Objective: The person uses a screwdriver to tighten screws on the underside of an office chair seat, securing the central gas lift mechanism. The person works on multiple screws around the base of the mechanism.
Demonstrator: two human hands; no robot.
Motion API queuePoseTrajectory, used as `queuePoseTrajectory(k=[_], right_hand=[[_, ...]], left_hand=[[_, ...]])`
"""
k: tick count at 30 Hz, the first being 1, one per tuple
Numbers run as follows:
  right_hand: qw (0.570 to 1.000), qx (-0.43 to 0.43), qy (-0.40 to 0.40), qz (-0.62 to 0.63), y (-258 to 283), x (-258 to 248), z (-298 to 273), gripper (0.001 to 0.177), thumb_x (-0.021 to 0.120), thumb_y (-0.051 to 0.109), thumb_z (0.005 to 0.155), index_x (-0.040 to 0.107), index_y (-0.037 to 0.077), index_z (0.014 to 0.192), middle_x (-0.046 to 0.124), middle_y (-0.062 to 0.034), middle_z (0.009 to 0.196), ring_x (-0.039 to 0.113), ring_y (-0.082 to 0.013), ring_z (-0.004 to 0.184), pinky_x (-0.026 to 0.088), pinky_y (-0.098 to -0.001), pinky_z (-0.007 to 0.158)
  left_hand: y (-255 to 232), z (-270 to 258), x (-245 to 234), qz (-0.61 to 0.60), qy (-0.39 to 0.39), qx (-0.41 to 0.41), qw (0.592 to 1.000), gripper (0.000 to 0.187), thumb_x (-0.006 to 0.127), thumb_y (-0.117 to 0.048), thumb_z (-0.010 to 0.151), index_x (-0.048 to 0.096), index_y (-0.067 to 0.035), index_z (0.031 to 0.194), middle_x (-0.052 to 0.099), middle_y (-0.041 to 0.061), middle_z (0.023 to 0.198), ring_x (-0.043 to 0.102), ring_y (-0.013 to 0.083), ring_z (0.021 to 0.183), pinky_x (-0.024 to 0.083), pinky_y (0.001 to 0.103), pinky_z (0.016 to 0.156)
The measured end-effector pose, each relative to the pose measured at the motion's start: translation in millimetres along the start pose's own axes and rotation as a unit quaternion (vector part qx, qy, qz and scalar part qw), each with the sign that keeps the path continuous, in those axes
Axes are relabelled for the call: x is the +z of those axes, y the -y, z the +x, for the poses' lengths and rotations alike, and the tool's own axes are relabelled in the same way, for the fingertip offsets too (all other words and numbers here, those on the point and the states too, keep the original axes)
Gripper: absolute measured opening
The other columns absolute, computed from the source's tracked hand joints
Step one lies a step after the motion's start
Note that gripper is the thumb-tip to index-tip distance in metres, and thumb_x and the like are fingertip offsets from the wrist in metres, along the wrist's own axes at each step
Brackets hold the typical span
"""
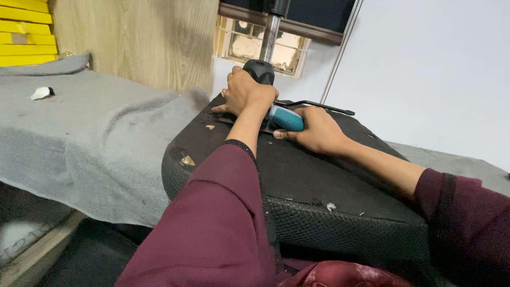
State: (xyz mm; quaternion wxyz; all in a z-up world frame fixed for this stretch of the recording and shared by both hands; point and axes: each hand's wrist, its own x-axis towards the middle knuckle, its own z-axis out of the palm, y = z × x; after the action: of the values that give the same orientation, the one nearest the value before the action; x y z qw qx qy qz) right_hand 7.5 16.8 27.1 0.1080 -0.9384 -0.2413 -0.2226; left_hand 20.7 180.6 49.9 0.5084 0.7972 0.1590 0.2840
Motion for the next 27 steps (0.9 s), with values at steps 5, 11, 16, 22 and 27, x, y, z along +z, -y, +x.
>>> queuePoseTrajectory(k=[5,11,16,22,27], right_hand=[[0.999,-0.005,0.046,0.002,-27,-7,5,0.062,0.082,0.055,0.074,0.076,0.001,0.104,0.077,-0.0190,0.081,0.074,-0.0263,0.076,0.058,-0.0415,0.074],[0.991,0.099,-0.079,0.033,-92,-41,18,0.075,0.087,0.047,0.070,0.065,0.004,0.128,0.071,-0.0149,0.092,0.069,-0.0273,0.065,0.059,-0.0385,0.063],[0.928,0.171,-0.121,0.310,-137,-73,1,0.068,0.074,0.014,0.086,0.045,-0.012,0.142,0.058,-0.0248,0.114,0.063,-0.0210,0.087,0.058,-0.0313,0.076],[0.853,0.111,-0.212,0.464,-148,-91,-42,0.059,0.064,0.016,0.101,0.041,-0.009,0.149,0.056,-0.0172,0.124,0.058,-0.0197,0.108,0.056,-0.0349,0.092],[0.831,0.123,-0.270,0.471,-143,-91,-59,0.031,0.055,0.027,0.111,0.041,0.018,0.137,0.055,-0.0101,0.114,0.058,-0.0155,0.091,0.053,-0.0344,0.079]], left_hand=[[1,-4,6,-0.020,-0.031,0.035,0.999,0.089,0.087,-0.020,0.069,0.037,-0.010,0.143,0.052,0.010,0.144,0.049,0.0389,0.137,0.019,0.074,0.117],[2,-6,20,0.031,-0.147,0.225,0.963,0.101,0.078,-0.004,0.066,0.023,-0.010,0.150,0.038,0.021,0.146,0.032,0.0421,0.142,0.010,0.074,0.113],[0,-12,33,0.036,-0.248,0.420,0.872,0.081,0.069,0.005,0.069,0.038,-0.005,0.143,0.041,0.022,0.145,0.021,0.0415,0.151,0.005,0.066,0.122],[-9,-29,56,0.052,-0.090,0.493,0.864,0.049,0.062,0.006,0.076,0.058,-0.004,0.124,0.052,0.017,0.134,0.035,0.0349,0.146,0.009,0.058,0.127],[-11,-45,90,0.102,0.144,0.491,0.853,0.048,0.062,-0.002,0.078,0.061,-0.009,0.126,0.062,0.013,0.126,0.052,0.0313,0.132,0.022,0.059,0.121]])
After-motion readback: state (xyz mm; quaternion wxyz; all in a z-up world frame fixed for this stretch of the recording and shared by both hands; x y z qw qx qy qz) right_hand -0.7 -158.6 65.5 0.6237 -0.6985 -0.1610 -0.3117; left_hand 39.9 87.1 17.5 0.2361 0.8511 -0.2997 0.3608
